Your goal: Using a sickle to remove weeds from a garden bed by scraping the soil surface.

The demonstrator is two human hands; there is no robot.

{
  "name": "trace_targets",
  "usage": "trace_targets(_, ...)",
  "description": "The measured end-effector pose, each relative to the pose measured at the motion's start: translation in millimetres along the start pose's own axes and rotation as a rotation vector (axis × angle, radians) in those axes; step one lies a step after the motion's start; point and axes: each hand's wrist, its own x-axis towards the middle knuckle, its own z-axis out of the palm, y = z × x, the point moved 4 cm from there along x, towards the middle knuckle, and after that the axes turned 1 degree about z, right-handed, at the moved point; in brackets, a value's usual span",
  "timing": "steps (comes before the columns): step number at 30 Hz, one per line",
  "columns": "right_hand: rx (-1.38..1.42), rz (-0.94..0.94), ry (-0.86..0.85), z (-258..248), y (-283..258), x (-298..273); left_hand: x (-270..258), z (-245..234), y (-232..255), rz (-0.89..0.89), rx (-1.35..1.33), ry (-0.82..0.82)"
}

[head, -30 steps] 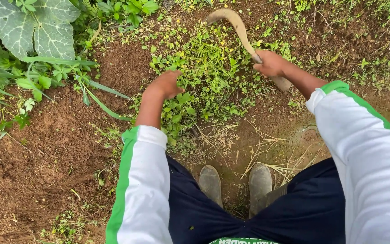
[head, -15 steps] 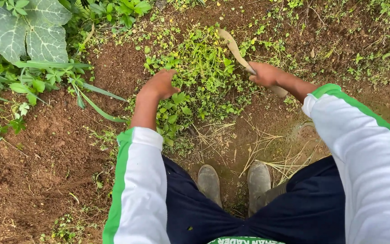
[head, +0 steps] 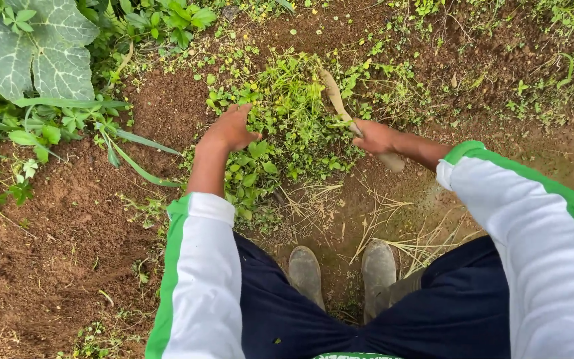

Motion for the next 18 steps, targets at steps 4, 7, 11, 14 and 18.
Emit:
trace_targets(4,-0.187,0.076,0.063,-45.0,-45.7,-27.2,9.2,1.1,5.9,0.031,-0.014,0.013)
trace_targets(7,-0.157,0.08,0.186,-74.8,-34.4,-9.0,6.5,2.4,7.6,0.026,-0.01,0.003)
trace_targets(11,0.242,-0.144,0.635,-110.8,-44.2,2.4,13.9,5.4,3.0,0.036,0.01,0.043)
trace_targets(14,0.428,-0.096,0.433,-58.7,-51.0,-24.7,14.1,4.7,3.0,0.031,0.015,0.045)
trace_targets(18,0.14,-0.108,-0.165,37.1,25.2,-23.1,9.2,3.3,7.1,0.017,0.004,0.023)
